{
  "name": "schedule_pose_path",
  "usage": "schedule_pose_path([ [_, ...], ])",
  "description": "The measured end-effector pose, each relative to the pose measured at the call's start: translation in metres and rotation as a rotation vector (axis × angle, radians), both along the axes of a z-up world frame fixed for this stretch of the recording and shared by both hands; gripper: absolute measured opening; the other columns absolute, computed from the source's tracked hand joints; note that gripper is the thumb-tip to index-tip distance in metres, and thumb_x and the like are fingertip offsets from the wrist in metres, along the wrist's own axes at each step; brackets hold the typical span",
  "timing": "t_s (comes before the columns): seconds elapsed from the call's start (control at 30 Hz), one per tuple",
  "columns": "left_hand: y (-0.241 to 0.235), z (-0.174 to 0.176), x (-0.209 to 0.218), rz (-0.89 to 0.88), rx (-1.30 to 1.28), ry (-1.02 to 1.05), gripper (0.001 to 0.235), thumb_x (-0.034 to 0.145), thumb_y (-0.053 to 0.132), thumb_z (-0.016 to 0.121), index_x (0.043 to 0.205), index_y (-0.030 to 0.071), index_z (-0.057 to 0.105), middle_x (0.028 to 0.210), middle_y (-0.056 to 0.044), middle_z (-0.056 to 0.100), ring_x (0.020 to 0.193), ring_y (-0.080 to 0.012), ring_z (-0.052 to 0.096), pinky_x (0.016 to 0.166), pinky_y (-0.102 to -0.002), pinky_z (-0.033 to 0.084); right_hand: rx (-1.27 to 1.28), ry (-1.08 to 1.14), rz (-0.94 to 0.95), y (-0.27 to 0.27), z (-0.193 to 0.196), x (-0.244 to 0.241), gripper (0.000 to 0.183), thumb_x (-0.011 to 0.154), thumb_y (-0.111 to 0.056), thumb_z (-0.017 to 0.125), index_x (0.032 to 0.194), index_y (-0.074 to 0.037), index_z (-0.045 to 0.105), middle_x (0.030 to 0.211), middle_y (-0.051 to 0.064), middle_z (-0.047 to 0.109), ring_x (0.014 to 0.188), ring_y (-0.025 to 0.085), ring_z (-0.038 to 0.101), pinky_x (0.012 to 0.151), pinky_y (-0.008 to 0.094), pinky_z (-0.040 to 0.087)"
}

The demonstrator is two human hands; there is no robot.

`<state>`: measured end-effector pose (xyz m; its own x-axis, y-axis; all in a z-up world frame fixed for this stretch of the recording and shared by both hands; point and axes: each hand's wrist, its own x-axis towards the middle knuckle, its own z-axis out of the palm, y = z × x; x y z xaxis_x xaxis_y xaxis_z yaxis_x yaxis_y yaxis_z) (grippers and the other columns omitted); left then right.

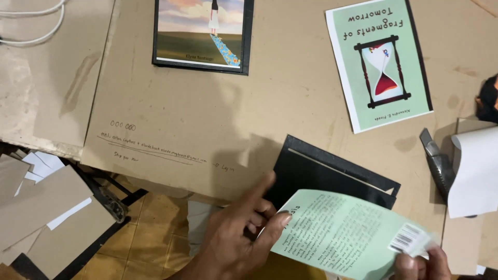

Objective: Applying a printed synopsis sheet to a book cover and smoothing it down to ensure proper adhesion.

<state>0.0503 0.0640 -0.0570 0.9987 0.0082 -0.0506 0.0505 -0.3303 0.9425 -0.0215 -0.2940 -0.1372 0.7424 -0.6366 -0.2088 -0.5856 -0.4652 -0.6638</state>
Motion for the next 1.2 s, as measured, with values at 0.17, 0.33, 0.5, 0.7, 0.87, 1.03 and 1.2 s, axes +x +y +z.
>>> schedule_pose_path([
  [0.17, -0.006, -0.024, 0.013, -0.028, 0.12, 0.286, 0.038, 0.099, 0.045, 0.055, 0.125, 0.018, 0.057, 0.091, 0.001, 0.083, 0.076, -0.0213, 0.083, 0.062, -0.043, 0.067, 0.028, -0.074, -0.026, 0.071, 0.027, 0.029, 0.033, 0.105, -0.019, 0.07, 0.135, -0.006, 0.062, 0.107, 0.011, 0.067, 0.101, 0.018, 0.064, 0.089, 0.027, 0.048],
  [0.33, -0.007, -0.024, 0.028, -0.031, 0.205, -0.088, 0.017, 0.099, 0.012, 0.066, 0.115, 0.007, 0.063, 0.086, -0.008, 0.074, 0.064, -0.0207, 0.071, 0.048, -0.037, 0.056, 0.032, -0.098, 0.013, 0.069, 0.02, 0.039, 0.03, 0.107, -0.017, 0.071, 0.134, -0.006, 0.063, 0.112, 0.011, 0.07, 0.098, 0.016, 0.066, 0.086, 0.024, 0.049],
  [0.5, -0.011, -0.042, 0.031, -0.014, 0.306, -0.223, 0.031, 0.096, 0.007, 0.073, 0.126, 0.007, 0.068, 0.086, -0.005, 0.071, 0.063, -0.0156, 0.062, 0.045, -0.033, 0.051, 0.035, -0.122, -0.033, 0.072, 0.018, 0.045, 0.034, 0.105, -0.017, 0.072, 0.136, -0.01, 0.06, 0.115, 0.011, 0.071, 0.102, 0.014, 0.067, 0.091, 0.022, 0.049],
  [0.7, -0.011, -0.044, 0.032, -0.029, 0.332, -0.212, 0.037, 0.099, 0.013, 0.07, 0.135, 0.011, 0.063, 0.086, -0.002, 0.066, 0.066, -0.0164, 0.059, 0.047, -0.036, 0.049, 0.002, -0.116, 0.037, 0.057, 0.006, 0.039, 0.035, 0.106, -0.019, 0.071, 0.136, -0.005, 0.059, 0.12, 0.014, 0.07, 0.108, 0.018, 0.067, 0.097, 0.025, 0.05],
  [0.87, -0.009, -0.04, 0.032, -0.032, 0.324, -0.214, 0.036, 0.1, 0.013, 0.068, 0.136, 0.008, 0.063, 0.087, -0.002, 0.066, 0.065, -0.0139, 0.059, 0.048, -0.032, 0.049, 0.01, -0.142, 0.02, 0.054, 0.0, 0.038, 0.031, 0.107, -0.017, 0.072, 0.134, -0.007, 0.062, 0.11, 0.012, 0.069, 0.098, 0.015, 0.065, 0.088, 0.021, 0.049],
  [1.03, -0.012, -0.051, 0.028, 0.047, 0.374, -0.331, 0.036, 0.098, 0.01, 0.074, 0.134, 0.008, 0.066, 0.083, -0.001, 0.063, 0.059, -0.0131, 0.055, 0.045, -0.029, 0.047, -0.003, -0.159, -0.021, 0.065, 0.006, 0.041, 0.029, 0.105, -0.02, 0.073, 0.131, -0.012, 0.063, 0.109, 0.006, 0.07, 0.098, 0.012, 0.066, 0.087, 0.02, 0.05],
  [1.2, -0.016, -0.062, 0.023, 0.065, 0.411, -0.358, 0.033, 0.099, 0.012, 0.075, 0.131, 0.011, 0.069, 0.079, -0.001, 0.059, 0.057, -0.0172, 0.051, 0.04, -0.034, 0.042, -0.021, -0.154, -0.033, 0.067, 0.007, 0.04, 0.027, 0.106, -0.02, 0.072, 0.13, -0.011, 0.064, 0.103, 0.004, 0.069, 0.094, 0.01, 0.065, 0.085, 0.02, 0.049],
])
